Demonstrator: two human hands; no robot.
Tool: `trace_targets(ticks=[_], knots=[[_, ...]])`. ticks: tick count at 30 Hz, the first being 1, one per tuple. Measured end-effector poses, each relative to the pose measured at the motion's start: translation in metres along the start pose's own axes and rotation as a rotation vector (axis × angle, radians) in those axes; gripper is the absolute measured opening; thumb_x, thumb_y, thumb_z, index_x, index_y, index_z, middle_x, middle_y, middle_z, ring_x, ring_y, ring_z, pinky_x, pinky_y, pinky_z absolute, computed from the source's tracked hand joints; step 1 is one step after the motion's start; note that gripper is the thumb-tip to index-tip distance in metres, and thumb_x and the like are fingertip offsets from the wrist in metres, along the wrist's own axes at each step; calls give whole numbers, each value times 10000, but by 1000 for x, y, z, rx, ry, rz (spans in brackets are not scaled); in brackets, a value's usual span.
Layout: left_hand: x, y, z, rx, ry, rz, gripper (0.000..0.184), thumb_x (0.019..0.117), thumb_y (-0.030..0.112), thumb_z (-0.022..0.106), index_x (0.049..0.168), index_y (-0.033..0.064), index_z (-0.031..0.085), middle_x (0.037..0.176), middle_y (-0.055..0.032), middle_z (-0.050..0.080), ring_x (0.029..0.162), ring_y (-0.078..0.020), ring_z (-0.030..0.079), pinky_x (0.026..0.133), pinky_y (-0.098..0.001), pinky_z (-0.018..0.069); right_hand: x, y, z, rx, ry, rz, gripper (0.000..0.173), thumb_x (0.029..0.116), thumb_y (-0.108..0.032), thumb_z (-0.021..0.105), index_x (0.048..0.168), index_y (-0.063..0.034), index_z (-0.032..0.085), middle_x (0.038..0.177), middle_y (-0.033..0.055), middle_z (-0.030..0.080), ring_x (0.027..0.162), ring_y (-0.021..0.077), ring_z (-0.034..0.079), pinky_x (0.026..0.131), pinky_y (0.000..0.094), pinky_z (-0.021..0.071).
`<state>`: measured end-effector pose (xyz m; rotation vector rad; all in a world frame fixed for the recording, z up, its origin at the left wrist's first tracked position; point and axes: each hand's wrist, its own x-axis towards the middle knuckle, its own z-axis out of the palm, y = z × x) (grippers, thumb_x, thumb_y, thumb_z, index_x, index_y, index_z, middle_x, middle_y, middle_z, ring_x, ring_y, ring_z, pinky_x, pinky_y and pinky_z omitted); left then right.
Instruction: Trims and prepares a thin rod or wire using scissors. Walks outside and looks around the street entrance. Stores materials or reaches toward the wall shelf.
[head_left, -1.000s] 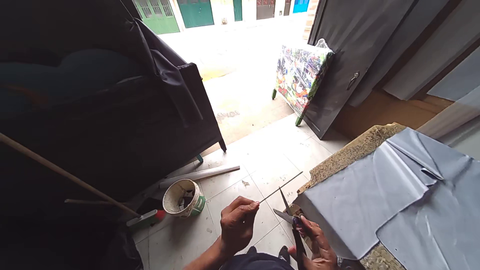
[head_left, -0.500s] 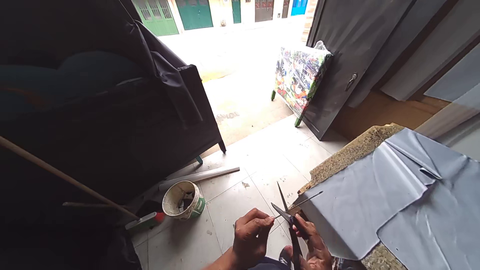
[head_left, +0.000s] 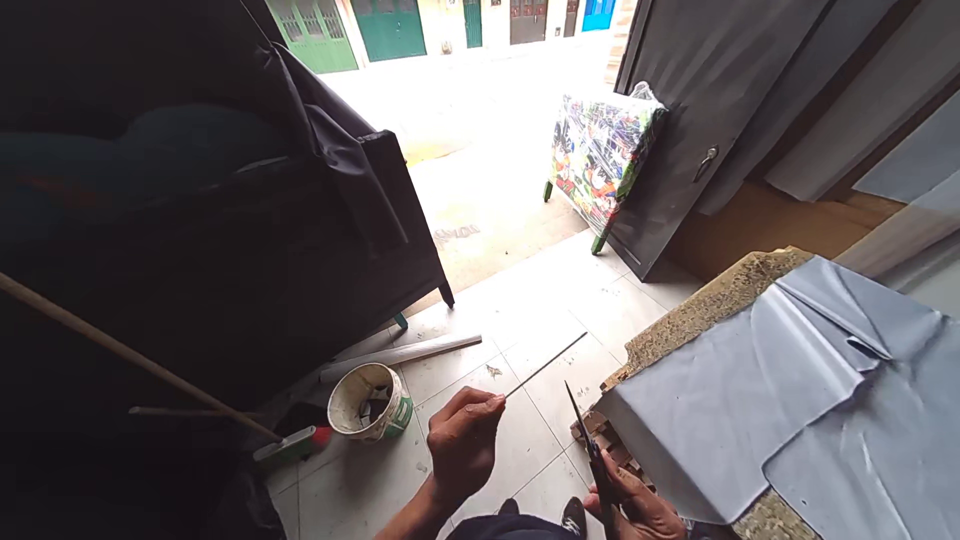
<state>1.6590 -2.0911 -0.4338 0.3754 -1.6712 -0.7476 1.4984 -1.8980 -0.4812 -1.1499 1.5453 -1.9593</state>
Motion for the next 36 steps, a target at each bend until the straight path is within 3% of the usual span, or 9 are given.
trace_targets(ticks=[3,6,11,13,17,22,27,33,36], knots=[[12,-7,-15,17,64,2,88,916,45,737,974,98,775,927,14,727,832,-53,706,734,-191,617,-2,-1,0,15,55,55,518,826,-201,861,1311,-265,690,1099,-85,766,922,59,735,838,256,626],[-13,2,1,-55,-139,24,54,954,57,703,979,82,744,928,-18,727,840,-63,710,742,-202,618,7,1,13,-82,-58,-2,686,843,-428,833,1454,-282,558,1294,-93,662,1131,58,631,973,264,539],[4,-6,-13,-10,-4,-1,63,926,51,733,962,90,766,919,2,724,830,-56,703,736,-192,614,3,-3,19,48,39,-9,448,850,-178,844,1274,-270,736,1000,-66,784,823,51,738,774,238,633],[17,-10,-25,16,54,2,77,912,44,743,961,93,776,921,11,727,829,-52,704,734,-187,615,1,-1,16,59,55,8,482,837,-181,852,1289,-284,720,1033,-72,781,862,56,741,799,236,629],[-12,-3,-12,-59,-178,44,49,953,46,696,974,65,737,925,-35,723,839,-69,709,744,-206,617,5,3,33,-106,-26,-38,664,839,-451,829,1434,-305,572,1268,-100,671,1098,51,642,935,243,549],[0,-13,-28,8,-7,-32,64,926,57,731,963,92,770,912,4,725,821,-57,702,726,-191,611,-6,8,41,95,111,-13,415,842,-149,847,1230,-267,759,989,-49,790,826,69,750,765,248,641],[-8,-13,-32,-21,-158,23,57,943,46,708,973,74,749,919,-20,723,835,-60,705,740,-195,613,-4,12,47,-101,20,-31,652,817,-432,853,1409,-318,605,1298,-99,662,1153,65,633,964,259,551],[11,-18,-50,-12,-15,-43,72,925,61,737,969,100,777,909,8,723,812,-53,699,721,-189,611,-9,5,50,61,105,9,353,838,-143,849,1162,-263,776,953,-51,791,780,68,744,729,246,638],[14,-16,-52,-28,-41,-18,68,924,54,734,967,92,770,913,4,725,826,-52,703,733,-190,614,-6,7,52,-26,75,-7,512,826,-283,865,1300,-323,677,1157,-117,738,994,41,708,871,242,602]])
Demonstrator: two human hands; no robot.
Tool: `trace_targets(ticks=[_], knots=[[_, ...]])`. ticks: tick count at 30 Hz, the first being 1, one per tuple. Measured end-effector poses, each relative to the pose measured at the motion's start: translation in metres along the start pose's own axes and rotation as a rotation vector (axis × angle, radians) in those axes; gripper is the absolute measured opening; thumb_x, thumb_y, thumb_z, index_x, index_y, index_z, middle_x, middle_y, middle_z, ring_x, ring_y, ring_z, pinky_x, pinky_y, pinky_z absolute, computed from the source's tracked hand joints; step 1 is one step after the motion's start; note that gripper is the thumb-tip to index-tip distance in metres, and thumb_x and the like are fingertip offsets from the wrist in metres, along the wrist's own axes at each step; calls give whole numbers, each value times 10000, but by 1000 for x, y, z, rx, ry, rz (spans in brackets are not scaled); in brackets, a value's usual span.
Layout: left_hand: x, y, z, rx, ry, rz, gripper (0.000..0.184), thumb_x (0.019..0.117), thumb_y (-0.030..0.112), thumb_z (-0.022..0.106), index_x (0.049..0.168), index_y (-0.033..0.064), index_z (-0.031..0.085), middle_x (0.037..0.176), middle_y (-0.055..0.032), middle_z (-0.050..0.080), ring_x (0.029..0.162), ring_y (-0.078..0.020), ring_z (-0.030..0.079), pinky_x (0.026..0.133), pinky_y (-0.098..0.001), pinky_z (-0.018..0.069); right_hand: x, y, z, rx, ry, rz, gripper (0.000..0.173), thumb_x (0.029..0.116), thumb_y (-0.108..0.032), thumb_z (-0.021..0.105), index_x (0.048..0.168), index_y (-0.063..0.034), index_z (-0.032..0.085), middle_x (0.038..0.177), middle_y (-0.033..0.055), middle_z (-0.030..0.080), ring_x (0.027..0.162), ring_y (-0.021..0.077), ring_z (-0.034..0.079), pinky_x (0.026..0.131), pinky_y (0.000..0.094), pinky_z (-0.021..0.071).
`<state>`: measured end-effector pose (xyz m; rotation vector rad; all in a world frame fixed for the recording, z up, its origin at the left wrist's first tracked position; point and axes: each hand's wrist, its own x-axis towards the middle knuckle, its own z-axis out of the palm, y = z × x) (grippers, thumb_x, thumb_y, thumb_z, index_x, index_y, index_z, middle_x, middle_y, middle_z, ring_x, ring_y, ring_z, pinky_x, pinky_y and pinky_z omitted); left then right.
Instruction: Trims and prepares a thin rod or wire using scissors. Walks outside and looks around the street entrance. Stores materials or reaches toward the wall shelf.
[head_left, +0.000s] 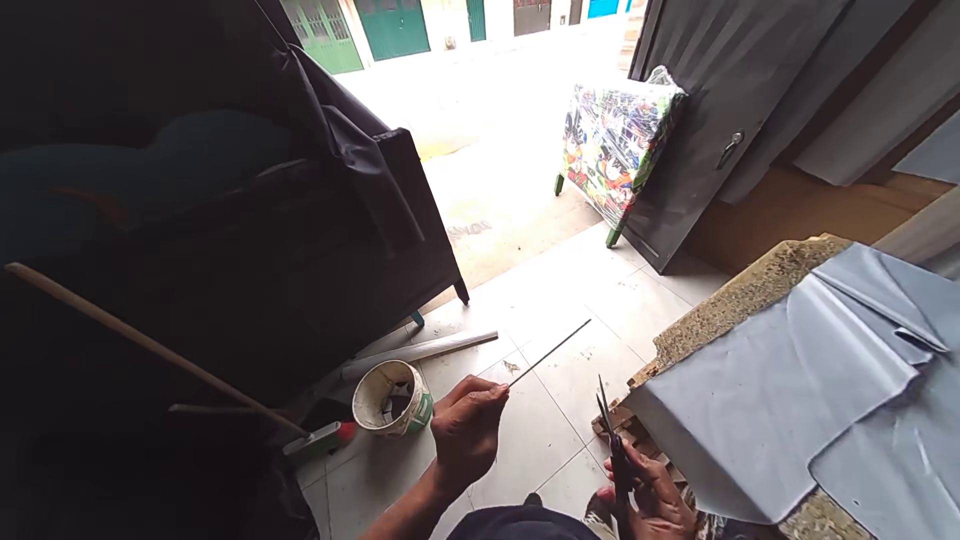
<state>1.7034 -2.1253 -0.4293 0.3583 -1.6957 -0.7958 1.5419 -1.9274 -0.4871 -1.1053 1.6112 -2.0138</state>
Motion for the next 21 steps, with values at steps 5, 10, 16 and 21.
trace_targets(ticks=[5,10,16,21], knots=[[-30,6,20,-72,-121,-11,41,942,47,719,963,67,748,898,-28,715,810,-67,697,718,-197,609,2,-2,7,-40,-18,-37,476,814,-305,875,1263,-303,718,1082,-110,751,925,25,709,817,221,609],[5,0,-5,8,15,12,68,921,47,735,961,87,773,907,4,728,814,-59,705,722,-190,614,-2,-7,-3,43,25,21,476,794,-220,887,1234,-307,729,1067,-88,771,915,60,738,822,250,627],[-24,7,17,-58,-139,31,43,944,52,713,958,71,749,899,-22,716,811,-59,699,714,-187,607,3,-9,0,6,9,-46,458,812,-261,880,1247,-289,739,1059,-77,765,894,56,728,790,241,626],[3,4,1,8,-29,28,58,923,56,735,955,88,771,902,5,725,810,-43,699,720,-177,608,-7,-11,-16,13,67,1,458,817,-229,876,1238,-316,718,1079,-82,768,933,63,734,822,241,622]])
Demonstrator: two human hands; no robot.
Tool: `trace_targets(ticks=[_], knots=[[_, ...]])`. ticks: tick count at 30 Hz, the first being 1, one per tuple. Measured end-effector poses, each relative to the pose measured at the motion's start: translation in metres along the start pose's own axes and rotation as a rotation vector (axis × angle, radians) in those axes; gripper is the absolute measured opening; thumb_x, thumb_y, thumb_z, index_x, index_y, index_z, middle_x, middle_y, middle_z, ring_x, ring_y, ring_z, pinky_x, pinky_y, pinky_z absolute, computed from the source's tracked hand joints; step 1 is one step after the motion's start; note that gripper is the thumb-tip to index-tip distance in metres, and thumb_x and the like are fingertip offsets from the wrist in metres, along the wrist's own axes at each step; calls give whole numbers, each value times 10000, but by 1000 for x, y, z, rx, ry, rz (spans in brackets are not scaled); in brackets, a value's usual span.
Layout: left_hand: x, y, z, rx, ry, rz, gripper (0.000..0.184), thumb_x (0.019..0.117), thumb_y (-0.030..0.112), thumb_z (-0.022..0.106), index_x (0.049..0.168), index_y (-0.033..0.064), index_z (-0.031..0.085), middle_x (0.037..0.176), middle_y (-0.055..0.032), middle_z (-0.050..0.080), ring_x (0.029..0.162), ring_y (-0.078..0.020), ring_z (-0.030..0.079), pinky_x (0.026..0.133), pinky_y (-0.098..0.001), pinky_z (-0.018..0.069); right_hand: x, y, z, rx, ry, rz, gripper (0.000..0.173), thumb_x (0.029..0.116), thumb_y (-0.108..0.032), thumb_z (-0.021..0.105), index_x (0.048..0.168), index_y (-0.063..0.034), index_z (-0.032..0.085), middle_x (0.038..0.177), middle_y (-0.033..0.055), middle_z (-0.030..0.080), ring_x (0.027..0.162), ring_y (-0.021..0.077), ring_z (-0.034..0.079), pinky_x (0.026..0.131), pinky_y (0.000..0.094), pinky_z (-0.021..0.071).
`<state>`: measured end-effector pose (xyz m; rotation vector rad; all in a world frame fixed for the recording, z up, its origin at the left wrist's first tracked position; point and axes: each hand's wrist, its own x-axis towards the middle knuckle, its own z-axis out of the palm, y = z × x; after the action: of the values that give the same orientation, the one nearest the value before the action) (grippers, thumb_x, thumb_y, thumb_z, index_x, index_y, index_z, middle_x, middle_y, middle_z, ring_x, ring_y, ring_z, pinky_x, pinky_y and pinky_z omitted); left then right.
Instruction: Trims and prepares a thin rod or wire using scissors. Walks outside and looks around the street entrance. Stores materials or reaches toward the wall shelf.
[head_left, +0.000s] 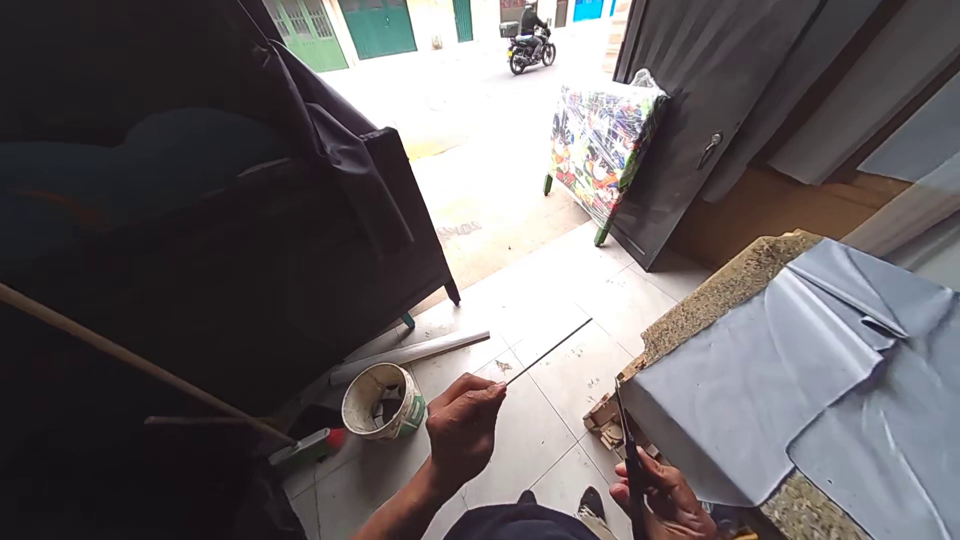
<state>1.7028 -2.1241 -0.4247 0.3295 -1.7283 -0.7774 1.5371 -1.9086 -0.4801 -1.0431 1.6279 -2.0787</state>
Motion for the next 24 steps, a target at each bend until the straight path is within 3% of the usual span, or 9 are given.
trace_targets(ticks=[2,3,6,8,13,15,19,22,24], knots=[[-17,6,17,-71,-126,23,41,948,52,710,957,67,746,902,-25,721,801,-54,701,704,-184,609,3,0,1,-93,-61,-60,601,840,-368,851,1387,-343,602,1257,-123,683,1115,52,656,960,249,556],[-29,11,27,-112,-181,31,38,952,46,701,958,54,738,895,-42,715,795,-64,698,699,-190,604,1,-1,3,-116,-66,-78,611,839,-391,847,1394,-350,595,1248,-134,677,1098,35,649,943,231,552],[-31,11,37,-131,-152,19,34,941,40,714,953,52,743,894,-37,712,807,-68,697,709,-195,608,-11,-6,-5,-51,9,-65,397,844,-239,859,1217,-302,741,993,-88,771,843,44,728,762,228,625],[-11,2,30,-76,-79,19,41,932,53,724,947,75,755,901,-9,719,811,-53,699,712,-189,610,-23,-9,-19,-26,58,-29,317,854,-187,848,1146,-278,767,929,-59,784,790,69,742,733,244,636],[-19,12,58,-180,-226,94,45,943,41,706,960,61,744,914,-36,726,814,-62,708,714,-190,612,-33,-9,-32,-203,48,-101,652,846,-417,836,1440,-348,576,1315,-116,646,1169,67,620,996,267,532],[-41,24,77,-224,-292,133,44,948,45,692,972,61,725,915,-47,717,808,-71,705,705,-191,607,-41,-16,-33,-226,117,-100,584,840,-380,850,1385,-348,643,1203,-113,703,1059,42,666,897,233,574],[-15,27,82,-152,-164,138,34,945,82,716,946,107,740,907,5,713,803,-37,697,704,-170,604,-68,-29,-58,-143,295,-92,315,836,-212,862,1128,-299,784,965,-61,781,843,70,742,777,254,635],[-14,44,98,-165,-215,188,25,940,120,742,942,145,746,916,43,713,825,-8,696,730,-153,600,-83,-30,-78,-208,329,-190,493,851,-315,844,1316,-321,681,1157,-71,720,1038,77,686,908,265,590],[-41,65,120,-241,-365,220,20,950,124,733,942,142,736,921,44,708,856,0,693,767,-153,596,-90,-38,-87,-263,311,-255,576,879,-392,809,1402,-252,615,1220,-16,671,1126,113,635,974,303,555]])
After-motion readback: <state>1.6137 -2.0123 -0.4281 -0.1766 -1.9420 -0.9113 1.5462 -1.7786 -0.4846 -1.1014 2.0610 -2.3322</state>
